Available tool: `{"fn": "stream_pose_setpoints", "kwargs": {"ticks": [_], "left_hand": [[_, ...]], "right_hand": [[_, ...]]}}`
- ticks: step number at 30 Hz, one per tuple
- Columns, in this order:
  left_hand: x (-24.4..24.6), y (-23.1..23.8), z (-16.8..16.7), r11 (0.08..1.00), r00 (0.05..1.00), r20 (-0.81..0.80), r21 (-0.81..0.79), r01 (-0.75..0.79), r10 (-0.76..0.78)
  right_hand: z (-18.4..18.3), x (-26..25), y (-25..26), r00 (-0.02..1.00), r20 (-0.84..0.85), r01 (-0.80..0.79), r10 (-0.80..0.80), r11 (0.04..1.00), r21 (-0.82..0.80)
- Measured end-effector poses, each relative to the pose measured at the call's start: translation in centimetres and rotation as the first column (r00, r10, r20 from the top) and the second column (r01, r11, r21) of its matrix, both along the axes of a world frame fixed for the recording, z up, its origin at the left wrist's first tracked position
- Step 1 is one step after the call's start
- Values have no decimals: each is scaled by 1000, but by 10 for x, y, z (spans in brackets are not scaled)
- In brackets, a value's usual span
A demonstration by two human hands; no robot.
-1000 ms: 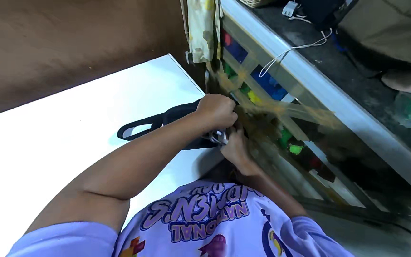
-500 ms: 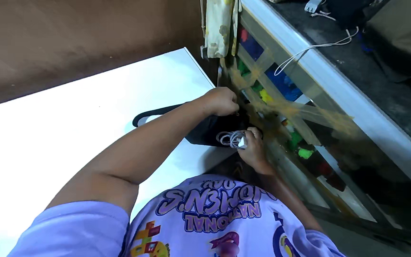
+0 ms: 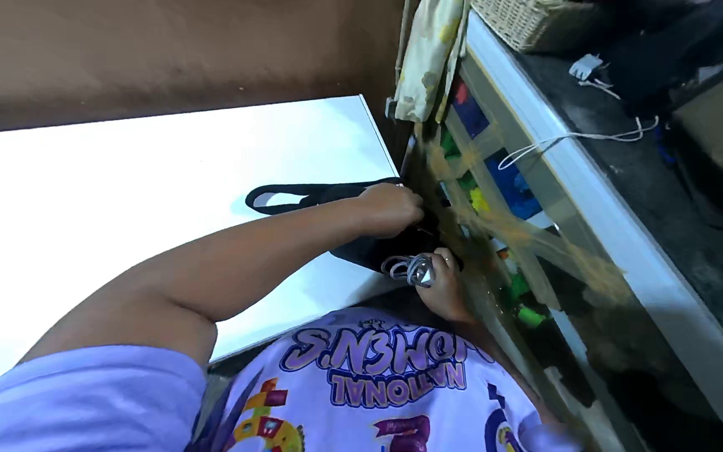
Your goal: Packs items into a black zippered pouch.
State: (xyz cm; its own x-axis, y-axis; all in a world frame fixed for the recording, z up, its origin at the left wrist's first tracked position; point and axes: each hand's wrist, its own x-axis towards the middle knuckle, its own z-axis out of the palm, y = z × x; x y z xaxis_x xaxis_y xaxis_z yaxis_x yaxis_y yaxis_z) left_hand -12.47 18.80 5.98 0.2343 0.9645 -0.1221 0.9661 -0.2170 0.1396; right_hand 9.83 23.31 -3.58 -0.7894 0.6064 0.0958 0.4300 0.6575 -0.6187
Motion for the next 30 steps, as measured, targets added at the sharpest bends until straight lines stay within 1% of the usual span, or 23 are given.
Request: {"fn": "stream_pose_setpoints", "kwargs": {"ticks": [3,7,10,13,14,16,18,20,23,25,27,28,29,30], "left_hand": [[9,5,-6,995,998,-13,-87,-56,55],[15,9,-17,991,994,-15,-82,-108,107],[21,11,-6,969,984,-56,-170,-177,170],[30,11,8,948,967,-116,-198,-248,229],[33,12,14,931,957,-131,-229,-285,260],[27,16,26,890,935,-105,-285,-355,340],[9,12,31,870,908,-49,-269,-413,416],[-17,-1,29,838,866,-41,-237,-492,498],[-58,-43,23,741,757,-22,-187,-645,653],[-74,-77,14,629,634,36,-177,-757,773],[-69,-102,0,492,480,107,-188,-850,871],[-62,-107,-6,462,446,129,-147,-875,886],[-51,-108,-9,464,451,145,-73,-883,881],[-41,-107,-10,498,495,168,28,-867,853]], "right_hand": [[-3,3,12,994,-53,-90,91,996,29],[-8,6,30,972,-61,-228,228,974,13],[-1,8,44,946,5,-323,324,945,-39],[4,9,57,914,68,-395,400,916,-72],[2,9,60,903,59,-421,425,904,-67],[-4,9,66,886,-18,-464,463,885,-34],[-9,9,71,864,-80,-499,497,867,-10],[-9,9,76,845,-97,-529,525,848,-23],[-14,10,81,831,-132,-547,540,836,-26],[-20,10,83,821,-159,-556,548,831,-4],[-21,10,84,807,-149,-580,572,815,-9],[-16,10,86,799,-115,-597,590,801,-42],[-7,11,90,791,-59,-611,609,784,-104],[4,12,96,781,-6,-615,624,768,-181]]}}
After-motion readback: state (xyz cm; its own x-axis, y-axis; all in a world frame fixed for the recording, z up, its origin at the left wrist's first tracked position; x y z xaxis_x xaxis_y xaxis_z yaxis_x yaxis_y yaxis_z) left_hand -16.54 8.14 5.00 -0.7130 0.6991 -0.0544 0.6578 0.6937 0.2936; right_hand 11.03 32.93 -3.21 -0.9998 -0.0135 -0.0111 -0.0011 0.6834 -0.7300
